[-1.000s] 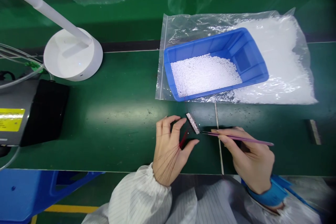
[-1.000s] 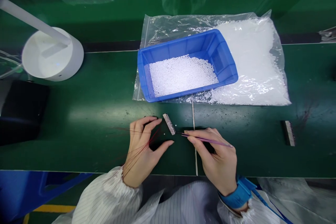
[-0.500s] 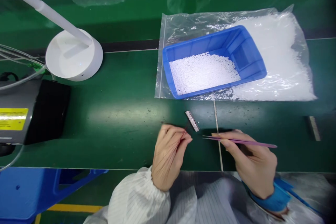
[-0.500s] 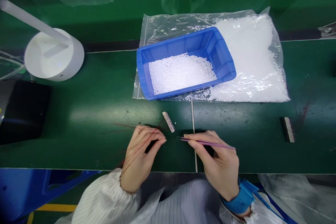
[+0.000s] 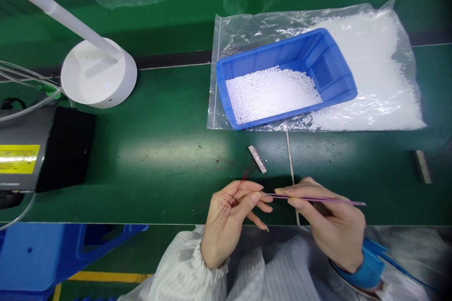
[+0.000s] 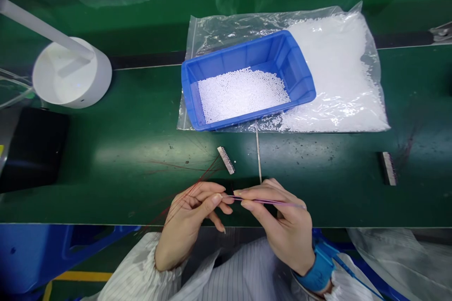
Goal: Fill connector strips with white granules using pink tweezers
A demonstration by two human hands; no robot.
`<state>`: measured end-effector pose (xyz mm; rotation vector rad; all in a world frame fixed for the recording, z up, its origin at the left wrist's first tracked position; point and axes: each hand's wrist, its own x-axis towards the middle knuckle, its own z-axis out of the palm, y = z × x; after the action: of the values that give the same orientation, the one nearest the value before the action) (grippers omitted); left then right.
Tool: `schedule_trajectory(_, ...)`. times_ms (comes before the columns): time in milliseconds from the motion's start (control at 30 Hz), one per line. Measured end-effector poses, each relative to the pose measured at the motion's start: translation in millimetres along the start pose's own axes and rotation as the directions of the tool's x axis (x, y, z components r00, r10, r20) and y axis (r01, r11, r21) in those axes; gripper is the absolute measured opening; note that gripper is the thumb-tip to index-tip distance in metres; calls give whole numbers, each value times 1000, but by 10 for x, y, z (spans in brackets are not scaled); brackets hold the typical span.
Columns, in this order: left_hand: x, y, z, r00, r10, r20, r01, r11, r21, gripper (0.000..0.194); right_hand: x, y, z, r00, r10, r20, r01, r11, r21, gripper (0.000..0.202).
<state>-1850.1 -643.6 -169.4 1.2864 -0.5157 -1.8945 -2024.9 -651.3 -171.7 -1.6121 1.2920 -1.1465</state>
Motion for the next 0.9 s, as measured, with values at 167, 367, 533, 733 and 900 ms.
schedule_trajectory(167, 7, -6, 3, 1000, -2, 13, 2, 1000, -13, 20, -7, 8, 1, 999, -41, 31, 41, 999, 13, 24)
schedule_trajectory(367, 9, 5, -1, 1000, -3, 26, 3, 1000, -13, 19, -11, 13, -6, 996, -68, 59, 68, 998, -2, 27)
schedule_trajectory(533, 0, 43, 1, 999, -31, 26, 30, 998, 49, 26, 1, 18, -40, 996, -69, 62, 71, 997, -27, 27)
schedule_trajectory(733, 11, 8, -89, 932, 352, -84, -266, 824, 501, 17, 37, 82, -276, 997, -65, 43, 73, 972, -224, 21)
schedule_trajectory(900, 150, -9, -69, 764, 639, 92, -348, 288, 892, 60, 178, 81, -276, 986, -89, -144, 20, 906, -424, 14)
